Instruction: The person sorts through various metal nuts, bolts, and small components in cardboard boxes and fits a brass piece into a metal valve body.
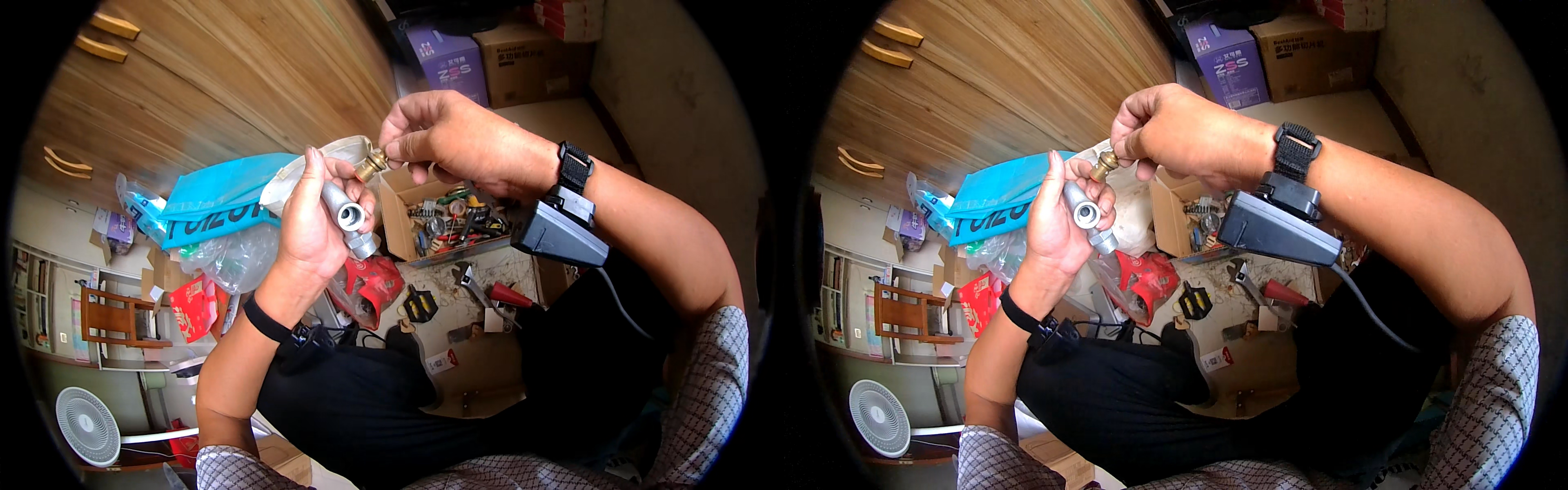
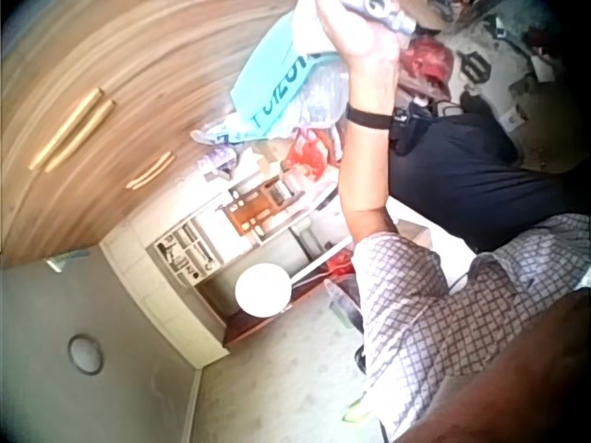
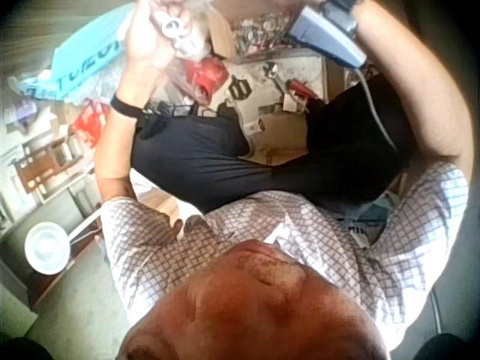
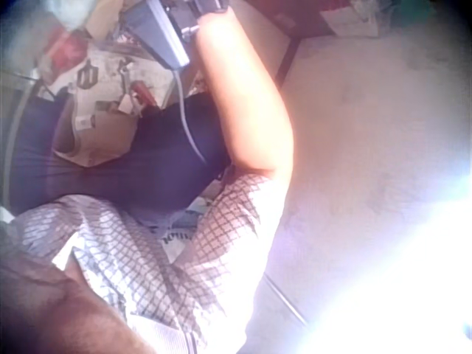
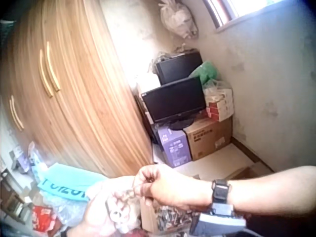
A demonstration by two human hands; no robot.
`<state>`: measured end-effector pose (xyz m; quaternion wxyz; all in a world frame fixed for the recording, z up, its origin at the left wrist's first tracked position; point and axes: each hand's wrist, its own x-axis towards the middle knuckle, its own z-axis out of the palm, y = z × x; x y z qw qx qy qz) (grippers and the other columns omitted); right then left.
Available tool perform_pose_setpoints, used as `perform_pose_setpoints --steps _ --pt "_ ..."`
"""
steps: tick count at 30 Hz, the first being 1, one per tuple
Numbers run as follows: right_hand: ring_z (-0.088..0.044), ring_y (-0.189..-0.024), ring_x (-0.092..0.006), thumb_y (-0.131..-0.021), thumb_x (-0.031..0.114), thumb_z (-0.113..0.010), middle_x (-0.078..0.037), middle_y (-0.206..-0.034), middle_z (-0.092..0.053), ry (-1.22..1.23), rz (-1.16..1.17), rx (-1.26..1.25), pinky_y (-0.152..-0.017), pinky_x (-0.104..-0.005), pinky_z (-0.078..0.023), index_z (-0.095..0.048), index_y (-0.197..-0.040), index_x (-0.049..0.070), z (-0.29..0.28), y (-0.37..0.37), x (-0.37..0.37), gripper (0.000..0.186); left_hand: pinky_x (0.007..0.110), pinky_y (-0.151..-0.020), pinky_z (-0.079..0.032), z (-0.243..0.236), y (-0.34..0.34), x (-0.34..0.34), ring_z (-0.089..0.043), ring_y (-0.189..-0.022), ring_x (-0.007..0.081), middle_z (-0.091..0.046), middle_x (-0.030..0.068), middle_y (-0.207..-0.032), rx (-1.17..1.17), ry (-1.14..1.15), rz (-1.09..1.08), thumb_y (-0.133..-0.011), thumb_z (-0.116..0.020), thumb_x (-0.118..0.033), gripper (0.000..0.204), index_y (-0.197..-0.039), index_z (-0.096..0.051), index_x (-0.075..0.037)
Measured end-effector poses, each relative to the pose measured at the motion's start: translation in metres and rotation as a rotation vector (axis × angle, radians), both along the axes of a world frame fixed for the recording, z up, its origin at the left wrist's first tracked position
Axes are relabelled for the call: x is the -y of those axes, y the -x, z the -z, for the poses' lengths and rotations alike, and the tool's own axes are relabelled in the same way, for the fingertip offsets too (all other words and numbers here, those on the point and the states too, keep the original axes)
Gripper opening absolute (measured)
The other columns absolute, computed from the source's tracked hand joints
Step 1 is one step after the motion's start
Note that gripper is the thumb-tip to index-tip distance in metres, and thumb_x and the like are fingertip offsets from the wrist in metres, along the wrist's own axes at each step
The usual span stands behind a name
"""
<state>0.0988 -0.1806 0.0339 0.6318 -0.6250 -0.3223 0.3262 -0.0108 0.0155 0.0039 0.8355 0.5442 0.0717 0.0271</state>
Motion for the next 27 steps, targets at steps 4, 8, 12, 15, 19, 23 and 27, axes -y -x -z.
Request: perform_pose_setpoints --steps 4,8,12,15,19,23,27 --pt "-0.056 -0.062 -0.0017 -0.095 0.009 -0.060 0.000 -0.078 -0.059 0.000 -0.024 0.050 -0.040 -0.0152 -0.035 -0.061 -0.098 0.003 -0.009 0.003 0.004 0.007 0.028 -0.051 -0.043 -0.004 0.001 0.003 -0.053 -0.064 0.0179 -0.049 0.0032 -0.075 -0.011 -0.116 -0.027 -0.101 -0.039 -0.058 0.052 -0.094 -0.055 -0.008" --pt "-0.054 -0.059 -0.0010 -0.095 0.008 -0.060 0.000 -0.077 -0.059 0.001 -0.016 0.031 -0.038 -0.0157 -0.032 -0.061 -0.098 0.003 -0.009 0.004 0.006 0.006 0.028 -0.052 -0.043 -0.002 -0.001 0.003 -0.054 -0.064 0.0177 -0.050 0.0033 -0.076 -0.001 -0.206 -0.042 -0.100 -0.036 -0.060 0.055 -0.095 -0.054 -0.008" --pt "-0.052 -0.059 -0.0054 -0.091 0.005 -0.058 -0.002 -0.077 -0.061 0.005 -0.051 0.054 -0.048 -0.0204 -0.035 -0.062 -0.091 0.004 -0.010 0.005 0.008 0.005 0.028 -0.052 -0.043 -0.004 -0.001 0.007 -0.054 -0.064 0.0177 -0.050 0.0032 -0.076 0.008 -0.270 -0.034 -0.099 -0.033 -0.064 0.061 -0.096 -0.054 -0.007" --pt "-0.041 -0.044 -0.0009 -0.096 0.012 -0.059 -0.001 -0.069 -0.058 0.047 -0.064 0.088 -0.035 -0.0180 -0.025 -0.061 -0.099 0.005 -0.015 0.008 0.011 0.009 0.027 -0.050 -0.042 -0.004 0.000 0.008 -0.053 -0.064 0.0172 -0.048 0.0022 -0.074 0.030 -0.277 -0.002 -0.099 -0.029 -0.065 0.064 -0.096 -0.054 -0.006" --pt "-0.038 -0.040 -0.0012 -0.096 0.013 -0.059 -0.001 -0.067 -0.058 0.040 -0.043 0.083 -0.034 -0.0191 -0.022 -0.061 -0.099 0.005 -0.011 0.005 0.008 0.009 0.027 -0.048 -0.040 -0.005 -0.001 0.006 -0.051 -0.062 0.0162 -0.046 0.0011 -0.072 -0.008 -0.109 0.058 -0.100 -0.028 -0.063 0.064 -0.097 -0.055 -0.005" --pt "-0.037 -0.039 -0.0011 -0.096 0.013 -0.059 -0.001 -0.067 -0.058 0.070 -0.050 0.078 -0.033 -0.0194 -0.022 -0.061 -0.100 0.005 -0.016 0.007 0.010 0.010 0.026 -0.048 -0.039 -0.002 -0.002 0.002 -0.050 -0.062 0.0156 -0.046 0.0008 -0.071 -0.028 -0.058 0.073 -0.101 -0.027 -0.062 0.063 -0.097 -0.055 -0.005" --pt "-0.037 -0.039 -0.0013 -0.096 0.013 -0.059 -0.001 -0.067 -0.059 0.071 -0.045 0.084 -0.033 -0.0195 -0.023 -0.061 -0.100 0.005 -0.015 0.006 0.011 0.010 0.026 -0.047 -0.039 -0.003 -0.004 0.002 -0.050 -0.062 0.0151 -0.047 0.0008 -0.071 -0.065 -0.022 0.065 -0.101 -0.027 -0.062 0.064 -0.097 -0.056 -0.005"
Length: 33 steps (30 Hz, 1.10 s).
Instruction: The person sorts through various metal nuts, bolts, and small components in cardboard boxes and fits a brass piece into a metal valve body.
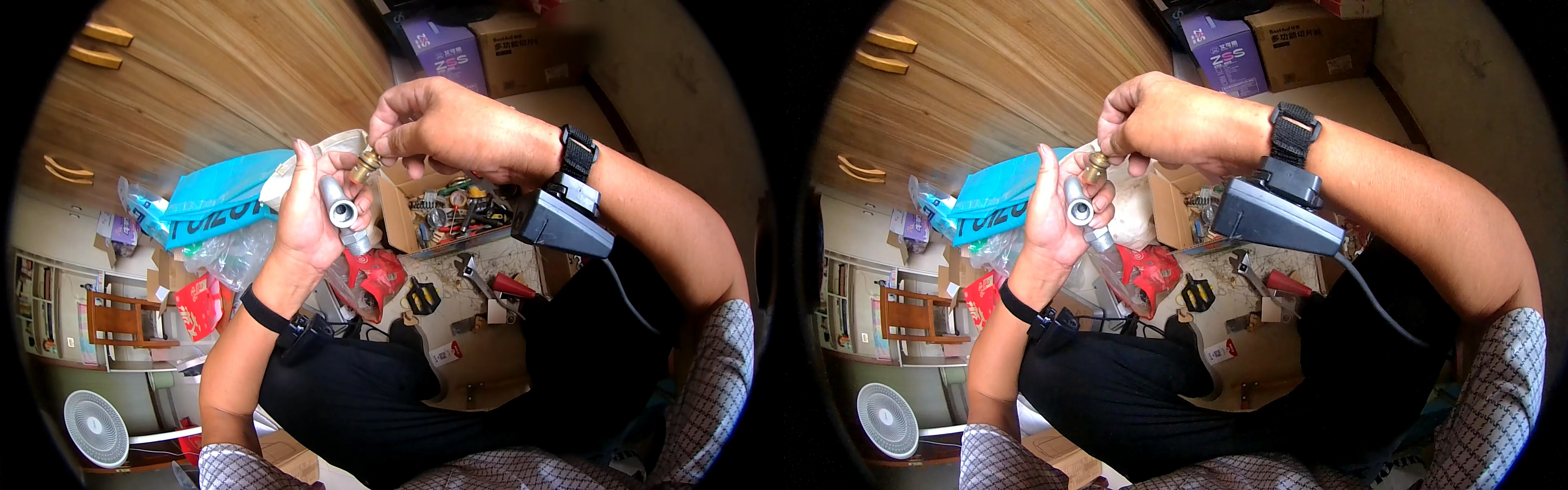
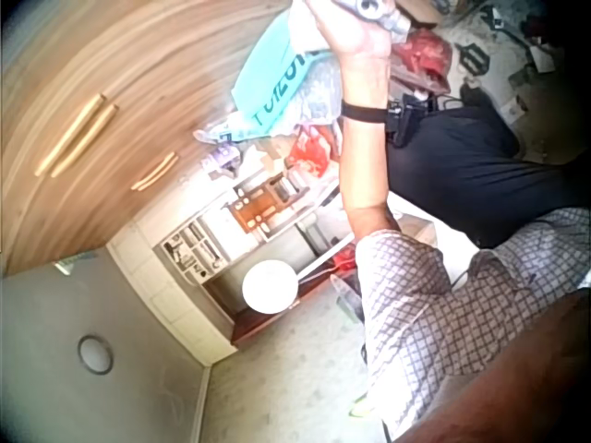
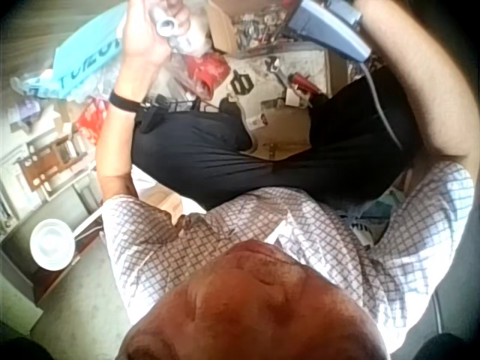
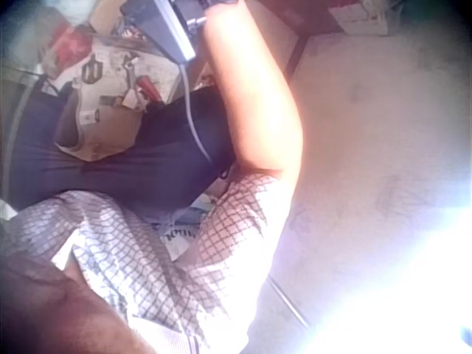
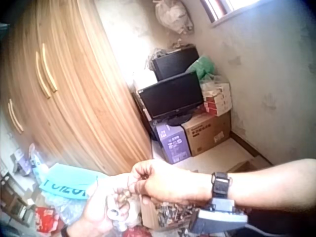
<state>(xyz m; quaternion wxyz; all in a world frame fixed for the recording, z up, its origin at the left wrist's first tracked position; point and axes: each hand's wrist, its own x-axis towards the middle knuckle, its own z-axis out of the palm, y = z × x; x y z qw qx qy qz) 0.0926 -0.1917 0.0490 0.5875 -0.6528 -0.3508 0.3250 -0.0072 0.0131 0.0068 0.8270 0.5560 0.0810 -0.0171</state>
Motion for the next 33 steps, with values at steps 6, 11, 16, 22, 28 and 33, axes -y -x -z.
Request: perform_pose_setpoints --steps 6,11,16,22,28,33 --pt "-0.046 -0.047 -0.0018 -0.095 0.012 -0.060 -0.002 -0.070 -0.059 -0.038 0.004 0.020 -0.037 -0.0178 -0.029 -0.061 -0.100 0.003 0.010 -0.004 -0.005 0.010 0.026 -0.047 -0.039 0.003 -0.002 0.001 -0.050 -0.063 0.0152 -0.051 0.0017 -0.074 -0.026 -0.004 -0.015 -0.100 -0.029 -0.063 0.065 -0.098 -0.058 -0.005" --pt "-0.054 -0.059 -0.0027 -0.094 0.009 -0.060 -0.001 -0.077 -0.061 -0.035 -0.041 0.016 -0.043 -0.0165 -0.036 -0.061 -0.100 0.002 0.011 -0.004 -0.005 0.009 0.027 -0.049 -0.040 0.002 -0.001 0.003 -0.052 -0.064 0.0157 -0.053 0.0024 -0.078 -0.046 -0.021 -0.040 -0.100 -0.032 -0.063 0.064 -0.099 -0.058 -0.004" --pt "-0.055 -0.063 -0.0031 -0.094 0.007 -0.060 -0.001 -0.079 -0.060 -0.018 -0.066 -0.004 -0.049 -0.0175 -0.041 -0.061 -0.101 0.002 0.017 -0.009 -0.007 0.009 0.027 -0.049 -0.041 0.000 -0.001 0.008 -0.053 -0.065 0.0160 -0.054 0.0028 -0.080 -0.045 0.036 -0.027 -0.100 -0.034 -0.062 0.063 -0.100 -0.058 -0.004" --pt "-0.055 -0.065 -0.0035 -0.093 0.005 -0.060 0.000 -0.082 -0.060 -0.011 -0.065 -0.020 -0.050 -0.0173 -0.041 -0.061 -0.102 0.002 0.021 -0.011 -0.009 0.010 0.028 -0.050 -0.042 0.001 -0.004 0.007 -0.054 -0.064 0.0167 -0.053 0.0039 -0.079 -0.043 0.051 -0.022 -0.099 -0.035 -0.064 0.064 -0.100 -0.056 -0.004" --pt "-0.055 -0.065 -0.0035 -0.093 0.005 -0.060 0.000 -0.081 -0.060 -0.030 -0.078 -0.007 -0.050 -0.0169 -0.040 -0.061 -0.102 0.001 0.019 -0.011 -0.008 0.010 0.029 -0.048 -0.044 0.007 -0.003 -0.004 -0.055 -0.063 0.0169 -0.053 0.0053 -0.078 -0.032 0.107 0.078 -0.097 -0.036 -0.067 0.065 -0.101 -0.055 -0.005" --pt "-0.055 -0.064 -0.0032 -0.093 0.005 -0.060 0.000 -0.081 -0.060 -0.029 -0.068 0.018 -0.048 -0.0167 -0.039 -0.062 -0.103 0.001 0.017 -0.009 -0.007 0.010 0.027 -0.046 -0.044 0.004 -0.003 0.002 -0.055 -0.059 0.0144 -0.053 0.0041 -0.075 0.019 -0.013 0.053 -0.098 -0.034 -0.066 0.065 -0.101 -0.055 -0.005"
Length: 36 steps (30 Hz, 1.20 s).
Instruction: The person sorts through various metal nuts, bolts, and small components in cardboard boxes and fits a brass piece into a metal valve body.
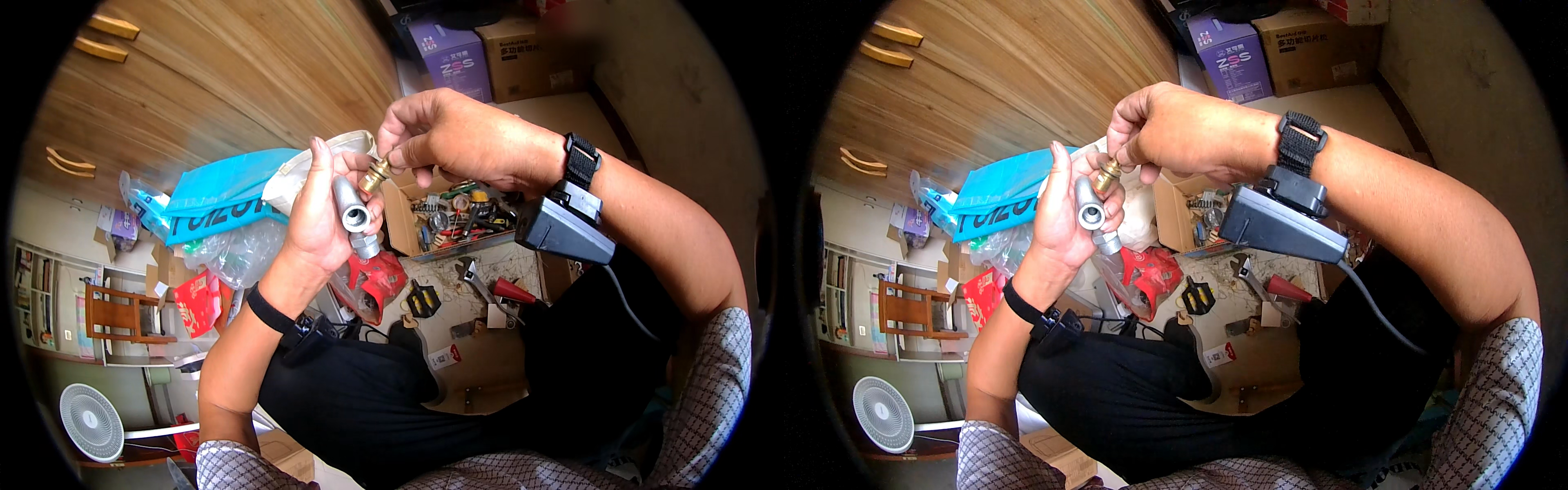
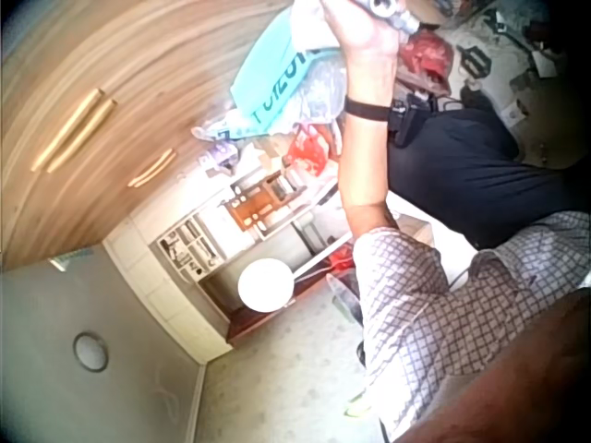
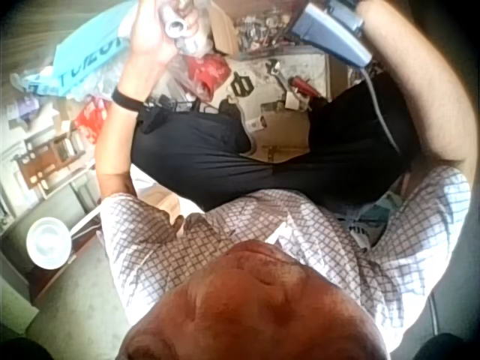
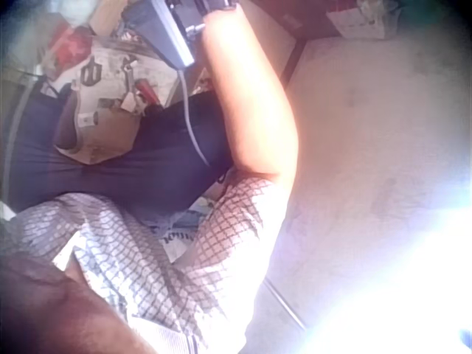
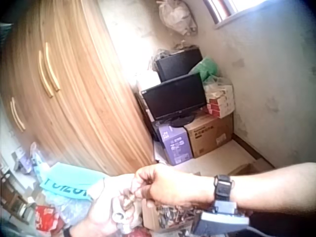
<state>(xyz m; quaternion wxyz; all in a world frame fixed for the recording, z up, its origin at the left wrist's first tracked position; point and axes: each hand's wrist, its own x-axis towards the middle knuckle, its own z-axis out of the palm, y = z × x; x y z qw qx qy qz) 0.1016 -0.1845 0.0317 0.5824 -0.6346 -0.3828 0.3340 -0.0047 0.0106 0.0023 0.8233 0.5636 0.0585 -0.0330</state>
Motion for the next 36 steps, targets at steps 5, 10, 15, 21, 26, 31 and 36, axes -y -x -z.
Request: perform_pose_setpoints --steps 5,10,15,21,26,31,36 --pt "-0.055 -0.064 -0.0030 -0.093 0.005 -0.060 -0.001 -0.081 -0.061 0.069 0.013 0.062 -0.048 -0.0172 -0.038 -0.062 -0.103 0.001 -0.014 0.007 0.005 0.011 0.027 -0.045 -0.043 0.000 0.003 0.004 -0.054 -0.056 0.0151 -0.054 0.0055 -0.074 0.042 -0.150 -0.096 -0.100 -0.030 -0.064 0.065 -0.103 -0.056 -0.004" --pt "-0.054 -0.063 -0.0030 -0.093 0.006 -0.060 0.000 -0.080 -0.060 0.015 0.020 0.059 -0.046 -0.0174 -0.038 -0.062 -0.102 0.002 -0.006 0.003 0.003 0.010 0.026 -0.045 -0.043 -0.002 0.004 0.009 -0.054 -0.055 0.0145 -0.053 0.0060 -0.074 0.095 -0.243 -0.106 -0.100 -0.029 -0.064 0.066 -0.102 -0.055 -0.004" --pt "-0.054 -0.062 -0.0028 -0.093 0.005 -0.060 0.001 -0.079 -0.059 -0.006 0.032 0.056 -0.045 -0.0173 -0.036 -0.062 -0.101 0.002 -0.005 0.004 0.001 0.009 0.025 -0.046 -0.043 -0.002 0.005 0.008 -0.053 -0.055 0.0136 -0.052 0.0045 -0.074 0.190 -0.353 -0.128 -0.100 -0.029 -0.064 0.065 -0.101 -0.055 -0.004" --pt "-0.054 -0.062 -0.0020 -0.093 0.005 -0.060 0.001 -0.077 -0.058 -0.006 0.042 0.025 -0.044 -0.0161 -0.035 -0.062 -0.099 0.002 -0.009 0.005 0.003 0.007 0.026 -0.047 -0.042 -0.004 0.004 0.007 -0.052 -0.056 0.0135 -0.052 0.0039 -0.074 0.107 -0.198 -0.134 -0.100 -0.030 -0.064 0.064 -0.099 -0.056 -0.005" --pt "-0.054 -0.062 -0.0019 -0.094 0.006 -0.060 0.001 -0.078 -0.058 0.005 0.045 0.028 -0.044 -0.0158 -0.035 -0.062 -0.098 0.002 -0.012 0.006 0.004 0.006 0.027 -0.047 -0.042 0.001 0.002 -0.003 -0.052 -0.057 0.0143 -0.058 0.0061 -0.079 0.042 -0.056 -0.104 -0.100 -0.031 -0.063 0.064 -0.100 -0.058 -0.004" --pt "-0.055 -0.063 -0.0021 -0.094 0.007 -0.060 0.001 -0.079 -0.059 0.005 0.034 0.028 -0.047 -0.0165 -0.038 -0.061 -0.098 0.002 -0.005 0.003 0.001 0.006 0.027 -0.047 -0.042 0.004 -0.001 -0.005 -0.052 -0.058 0.0146 -0.060 0.0069 -0.080 0.034 -0.006 -0.097 -0.101 -0.032 -0.062 0.064 -0.099 -0.059 -0.003" --pt "-0.058 -0.065 -0.0031 -0.097 0.010 -0.059 0.001 -0.082 -0.062 0.004 -0.001 -0.236 -0.048 -0.0169 -0.040 -0.060 -0.099 0.004 0.007 -0.006 -0.004 0.006 0.028 -0.047 -0.042 0.004 -0.002 -0.005 -0.054 -0.059 0.0162 -0.053 0.0059 -0.073 0.005 0.039 -0.093 -0.098 -0.037 -0.064 0.063 -0.098 -0.055 -0.003"
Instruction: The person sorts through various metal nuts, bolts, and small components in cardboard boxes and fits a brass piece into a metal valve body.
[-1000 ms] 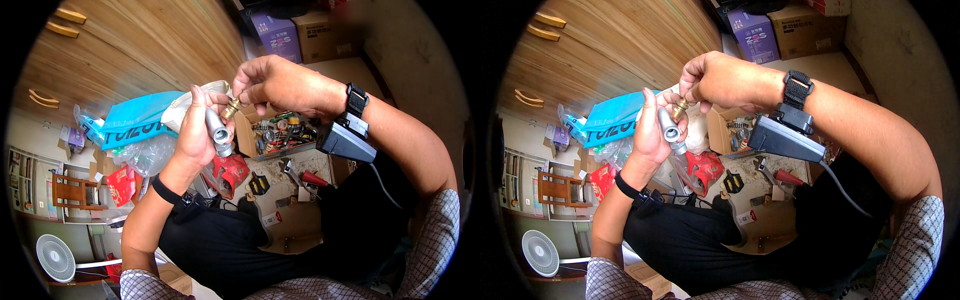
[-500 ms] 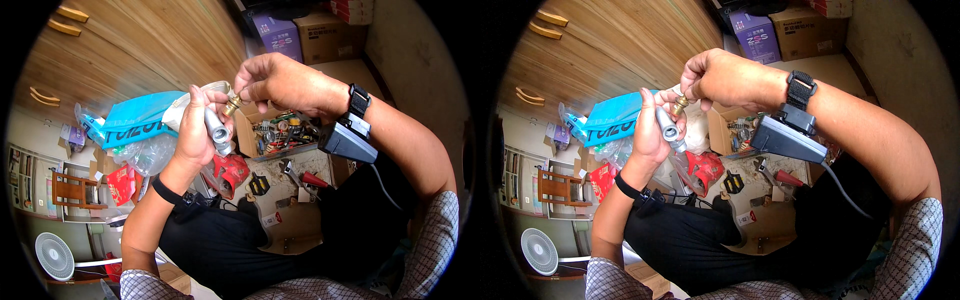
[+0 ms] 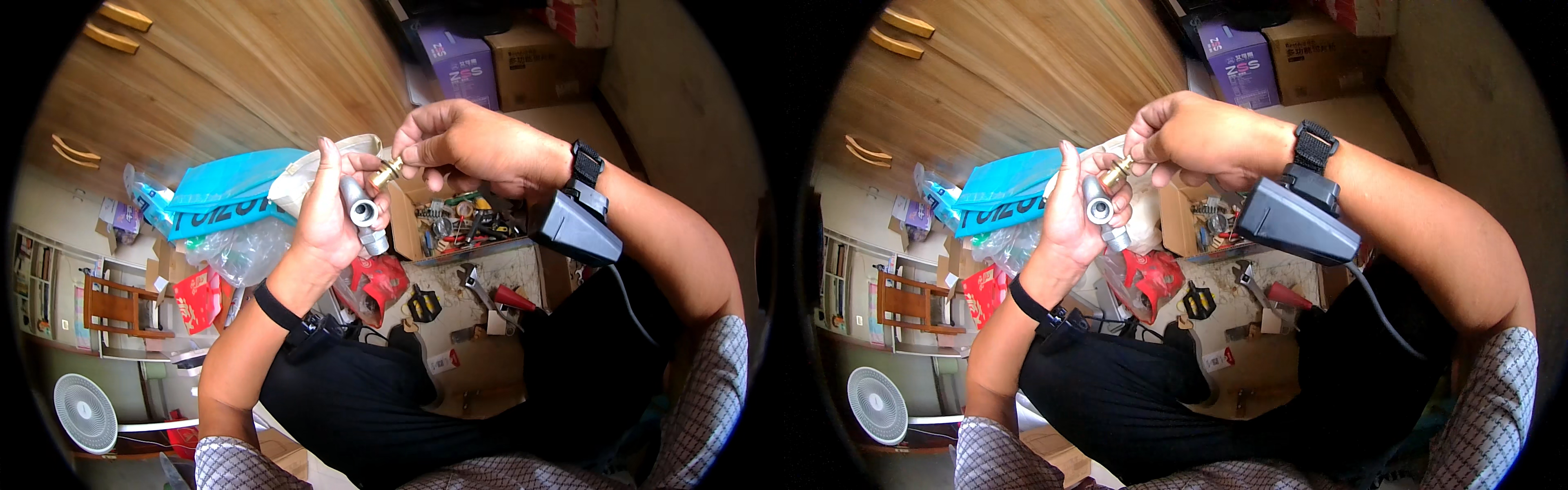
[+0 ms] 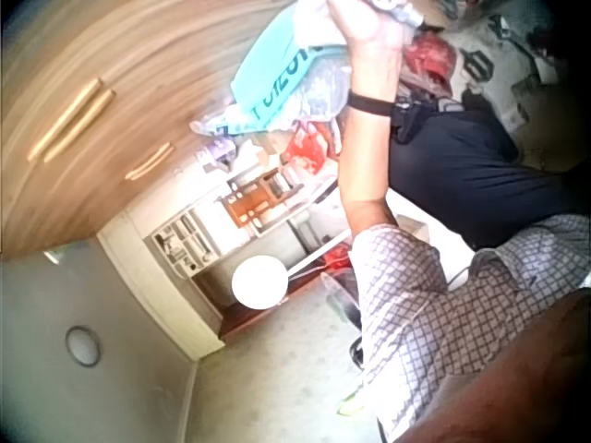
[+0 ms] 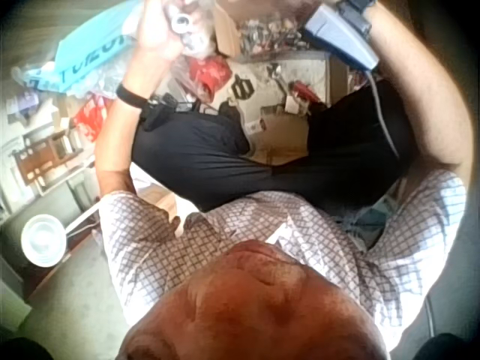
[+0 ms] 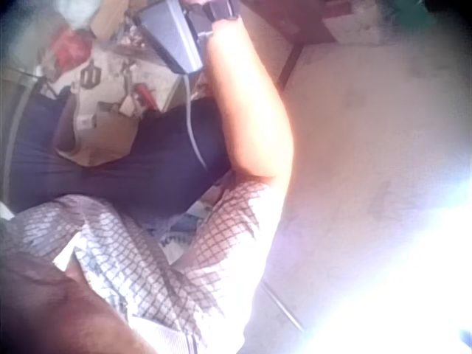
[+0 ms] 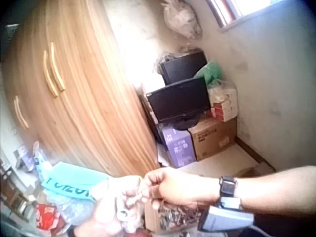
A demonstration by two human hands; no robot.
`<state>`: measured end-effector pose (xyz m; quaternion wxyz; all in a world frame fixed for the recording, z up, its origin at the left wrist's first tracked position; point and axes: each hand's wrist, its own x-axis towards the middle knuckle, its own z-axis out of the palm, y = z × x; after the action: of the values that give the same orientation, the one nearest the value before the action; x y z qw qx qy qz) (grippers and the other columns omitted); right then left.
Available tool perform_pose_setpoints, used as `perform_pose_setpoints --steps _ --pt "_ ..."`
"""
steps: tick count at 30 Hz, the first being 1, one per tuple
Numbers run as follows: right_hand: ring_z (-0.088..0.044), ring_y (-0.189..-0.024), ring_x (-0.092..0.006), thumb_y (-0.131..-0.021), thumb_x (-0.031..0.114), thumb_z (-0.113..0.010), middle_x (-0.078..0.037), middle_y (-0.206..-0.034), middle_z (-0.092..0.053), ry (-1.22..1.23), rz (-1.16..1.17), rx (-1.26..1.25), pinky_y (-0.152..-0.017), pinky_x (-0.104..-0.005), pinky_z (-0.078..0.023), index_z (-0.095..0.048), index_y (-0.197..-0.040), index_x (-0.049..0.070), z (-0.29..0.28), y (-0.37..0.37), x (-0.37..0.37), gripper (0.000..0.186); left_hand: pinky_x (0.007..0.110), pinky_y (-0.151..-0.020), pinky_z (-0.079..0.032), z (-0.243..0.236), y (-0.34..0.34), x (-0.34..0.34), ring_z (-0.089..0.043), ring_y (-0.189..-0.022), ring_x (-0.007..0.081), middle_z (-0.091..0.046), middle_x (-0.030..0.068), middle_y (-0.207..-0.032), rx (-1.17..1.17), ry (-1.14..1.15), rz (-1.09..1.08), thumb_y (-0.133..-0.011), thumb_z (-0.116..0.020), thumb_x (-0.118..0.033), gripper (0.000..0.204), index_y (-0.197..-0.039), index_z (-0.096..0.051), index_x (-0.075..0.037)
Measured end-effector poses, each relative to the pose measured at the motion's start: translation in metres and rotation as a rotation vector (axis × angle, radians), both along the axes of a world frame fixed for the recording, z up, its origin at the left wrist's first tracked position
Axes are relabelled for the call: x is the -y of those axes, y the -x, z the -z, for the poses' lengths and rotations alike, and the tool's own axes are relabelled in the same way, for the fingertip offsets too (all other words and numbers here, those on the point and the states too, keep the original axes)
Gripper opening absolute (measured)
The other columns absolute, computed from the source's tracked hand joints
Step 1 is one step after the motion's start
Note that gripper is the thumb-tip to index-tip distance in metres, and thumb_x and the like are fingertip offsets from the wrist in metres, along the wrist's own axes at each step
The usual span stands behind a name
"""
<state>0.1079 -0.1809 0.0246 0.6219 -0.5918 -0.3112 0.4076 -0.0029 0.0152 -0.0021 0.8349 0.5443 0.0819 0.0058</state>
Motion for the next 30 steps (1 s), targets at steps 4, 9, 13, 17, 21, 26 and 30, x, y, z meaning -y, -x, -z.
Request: perform_pose_setpoints --steps 4,9,13,17,21,26,30 --pt "-0.058 -0.066 -0.0036 -0.099 0.012 -0.057 0.001 -0.087 -0.066 0.027 -0.008 -0.082 -0.048 -0.0168 -0.039 -0.060 -0.100 0.006 0.004 -0.007 -0.001 0.007 0.030 -0.049 -0.043 -0.006 0.000 0.006 -0.054 -0.059 0.0177 -0.053 0.0064 -0.075 -0.014 0.043 0.001 -0.098 -0.040 -0.063 0.063 -0.099 -0.055 -0.003" --pt "-0.058 -0.065 -0.0034 -0.099 0.012 -0.058 0.001 -0.085 -0.066 0.029 0.012 -0.063 -0.049 -0.0168 -0.039 -0.060 -0.099 0.006 0.004 -0.004 -0.004 0.007 0.028 -0.050 -0.044 -0.005 -0.001 0.008 -0.054 -0.061 0.0160 -0.057 0.0057 -0.078 -0.029 0.026 -0.034 -0.100 -0.037 -0.061 0.060 -0.099 -0.059 -0.005" --pt "-0.058 -0.072 -0.0054 -0.098 0.014 -0.059 -0.001 -0.088 -0.064 0.035 0.007 0.016 -0.051 -0.0200 -0.040 -0.061 -0.098 0.004 0.001 -0.001 -0.006 0.011 0.028 -0.052 -0.046 -0.004 -0.001 0.005 -0.057 -0.065 0.0172 -0.060 0.0077 -0.084 -0.047 0.029 -0.059 -0.100 -0.038 -0.060 0.059 -0.100 -0.058 -0.004" --pt "-0.057 -0.071 -0.0053 -0.098 0.014 -0.059 -0.002 -0.088 -0.063 0.038 0.027 0.057 -0.051 -0.0191 -0.040 -0.062 -0.097 0.004 -0.001 0.000 -0.004 0.010 0.031 -0.052 -0.047 -0.003 -0.002 0.006 -0.056 -0.058 0.0207 -0.054 0.0118 -0.081 -0.043 0.047 -0.119 -0.098 -0.045 -0.060 0.061 -0.105 -0.051 0.000" --pt "-0.057 -0.069 -0.0051 -0.097 0.011 -0.059 -0.002 -0.087 -0.063 0.017 0.045 0.054 -0.049 -0.0179 -0.038 -0.062 -0.097 0.003 0.001 -0.001 -0.003 0.008 0.030 -0.051 -0.047 -0.004 -0.002 0.007 -0.056 -0.060 0.0198 -0.055 0.0102 -0.081 -0.068 0.032 -0.109 -0.098 -0.049 -0.056 0.055 -0.104 -0.052 -0.001" --pt "-0.056 -0.066 -0.0048 -0.096 0.007 -0.059 -0.002 -0.086 -0.064 -0.022 0.109 0.060 -0.045 -0.0177 -0.036 -0.062 -0.095 0.002 0.002 -0.003 -0.004 0.006 0.028 -0.049 -0.046 -0.004 0.000 0.009 -0.057 -0.061 0.0176 -0.059 0.0071 -0.080 -0.066 0.042 -0.011 -0.099 -0.058 -0.040 0.035 -0.100 -0.056 -0.005" --pt "-0.056 -0.064 -0.0045 -0.095 0.007 -0.060 -0.003 -0.085 -0.065 -0.019 0.152 0.091 -0.044 -0.0181 -0.035 -0.063 -0.095 0.002 0.003 -0.004 -0.004 0.006 0.027 -0.048 -0.047 -0.007 0.001 0.008 -0.059 -0.062 0.0165 -0.060 0.0063 -0.078 -0.078 0.049 -0.010 -0.098 -0.060 -0.030 0.023 -0.099 -0.057 -0.007"
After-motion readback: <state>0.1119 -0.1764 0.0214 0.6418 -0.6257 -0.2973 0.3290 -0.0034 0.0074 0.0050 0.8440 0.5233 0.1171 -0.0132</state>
